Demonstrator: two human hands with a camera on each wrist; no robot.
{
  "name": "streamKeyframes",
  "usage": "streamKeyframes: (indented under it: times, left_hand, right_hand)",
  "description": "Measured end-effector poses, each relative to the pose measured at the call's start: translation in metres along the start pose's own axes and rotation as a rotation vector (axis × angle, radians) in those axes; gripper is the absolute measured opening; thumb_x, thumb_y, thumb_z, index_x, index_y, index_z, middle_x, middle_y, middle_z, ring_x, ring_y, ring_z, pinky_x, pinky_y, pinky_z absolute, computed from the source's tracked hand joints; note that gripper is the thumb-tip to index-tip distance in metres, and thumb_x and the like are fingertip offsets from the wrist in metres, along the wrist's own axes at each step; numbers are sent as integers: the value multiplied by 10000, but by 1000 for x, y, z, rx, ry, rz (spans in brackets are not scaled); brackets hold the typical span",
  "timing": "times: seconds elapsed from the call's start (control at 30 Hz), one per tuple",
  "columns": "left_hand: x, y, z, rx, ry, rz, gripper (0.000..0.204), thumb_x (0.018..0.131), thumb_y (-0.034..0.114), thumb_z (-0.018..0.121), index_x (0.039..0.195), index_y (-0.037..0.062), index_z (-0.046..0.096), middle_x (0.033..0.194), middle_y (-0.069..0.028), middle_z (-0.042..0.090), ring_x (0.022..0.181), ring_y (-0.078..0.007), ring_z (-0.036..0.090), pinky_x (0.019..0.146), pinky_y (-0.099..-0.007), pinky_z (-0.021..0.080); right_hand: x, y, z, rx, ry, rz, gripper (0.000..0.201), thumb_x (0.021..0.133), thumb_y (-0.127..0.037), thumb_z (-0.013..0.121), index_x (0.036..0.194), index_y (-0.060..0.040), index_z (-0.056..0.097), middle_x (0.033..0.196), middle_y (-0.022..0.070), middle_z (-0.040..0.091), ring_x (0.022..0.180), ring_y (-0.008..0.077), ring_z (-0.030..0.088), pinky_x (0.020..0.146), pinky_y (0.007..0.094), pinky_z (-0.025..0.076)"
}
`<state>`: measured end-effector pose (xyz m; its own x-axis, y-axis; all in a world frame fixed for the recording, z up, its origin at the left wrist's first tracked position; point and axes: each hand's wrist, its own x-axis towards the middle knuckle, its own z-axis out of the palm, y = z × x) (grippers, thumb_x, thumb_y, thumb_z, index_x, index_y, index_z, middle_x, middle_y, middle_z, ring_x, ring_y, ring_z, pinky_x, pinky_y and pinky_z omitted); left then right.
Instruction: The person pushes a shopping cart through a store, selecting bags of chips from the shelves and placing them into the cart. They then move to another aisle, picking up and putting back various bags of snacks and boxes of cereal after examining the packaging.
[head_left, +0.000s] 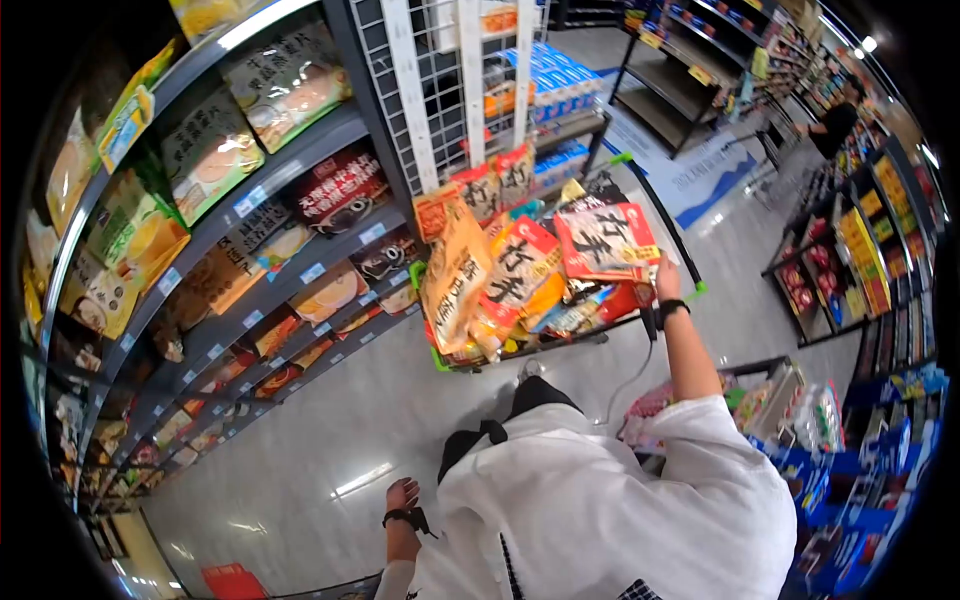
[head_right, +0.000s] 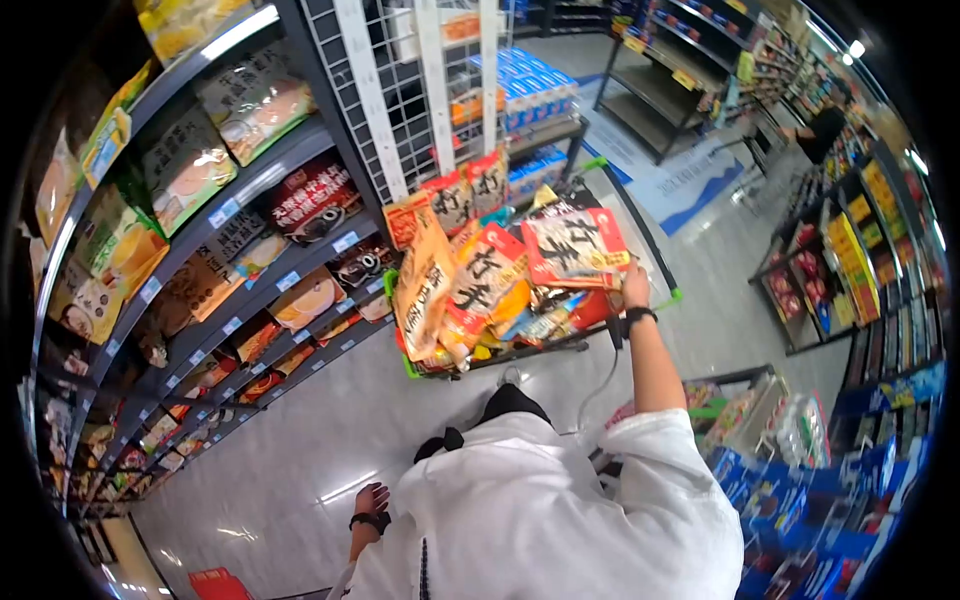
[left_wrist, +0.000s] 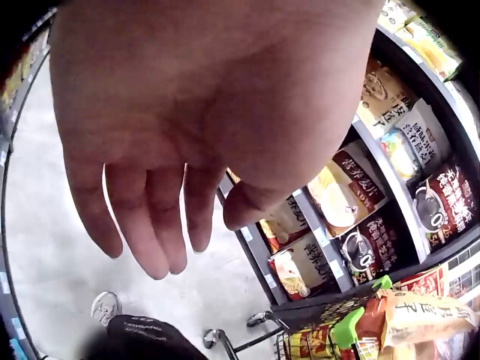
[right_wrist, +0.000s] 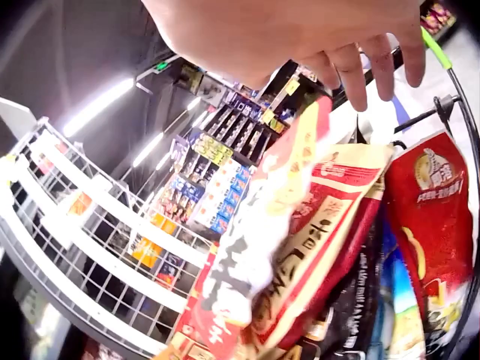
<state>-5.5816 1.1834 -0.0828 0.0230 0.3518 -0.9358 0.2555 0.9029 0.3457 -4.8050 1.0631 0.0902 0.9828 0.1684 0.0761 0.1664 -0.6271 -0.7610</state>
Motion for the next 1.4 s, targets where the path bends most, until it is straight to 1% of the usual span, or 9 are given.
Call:
streamKeyframes:
  times: [0.13,0.3,0.47,0.57,0.7,0.9,0.93,1.13,1.4]
  left_hand:
    - [-11,23,19,87,-101,60,412,894,318,477,1249,114,523,1134,-53,627,993,-181,601,804,-350,446]
    - [-10,79,54,145,-98,158,448,884,342,493,1251,86,518,1178,-80,611,1037,-195,591,844,-353,445]
    - [-23,177,103,309,-130,367,416,906,337,485,1226,75,531,1133,-89,630,981,-181,610,798,-320,469]
    - [-40,256,138,487,-112,586,376,939,347,469,1156,57,568,1015,-48,656,844,-116,615,641,-262,486]
    - [-98,368,233,507,-253,919,279,955,221,496,1138,27,577,932,-51,650,759,-123,609,619,-223,490]
    - [-222,409,409,818,-444,1598,787,733,244,751,1390,32,372,1450,-142,349,1373,-243,281,1060,-365,334]
    - [-235,403,439,860,-361,1709,766,723,226,767,1362,21,397,1372,-141,448,1292,-229,402,1032,-353,362]
    - [-192,370,477,477,-876,668,384,858,169,674,1180,7,542,1061,-20,626,925,-87,575,840,-260,458]
    - [-146,357,468,480,-659,806,347,891,182,640,1179,10,551,1092,-48,639,944,-105,599,837,-261,474]
  right_hand:
    - [-20,-11,-6,551,-205,337,584,851,-454,580,991,112,609,951,187,657,820,236,655,707,343,503]
    - [-7,8,20,-3,-18,18,495,766,-397,695,987,40,625,896,174,667,786,216,648,670,311,498]
    - [4,-31,-9,302,-471,148,262,754,-175,734,915,19,664,790,63,671,674,143,609,656,278,480]
    - [64,-69,-16,319,-323,-204,224,771,-190,737,896,-17,671,794,16,642,700,94,573,630,268,459]
    - [67,-184,-63,431,-532,-399,182,856,-221,652,875,-46,602,729,-28,558,672,59,514,598,236,425]
    - [9,-237,-72,845,-963,-271,161,886,-202,648,833,-66,579,757,-48,565,712,29,500,630,199,410]
    - [19,-233,-68,901,-917,-262,144,894,-186,634,852,-65,568,791,-38,588,737,27,523,660,202,428]
    - [25,-171,22,1273,-941,368,238,937,-203,559,1098,-29,546,1058,66,642,917,127,633,801,272,512]
    - [-75,-118,30,1024,-1195,640,449,917,-225,578,1296,-21,453,1218,73,584,1039,151,607,861,288,517]
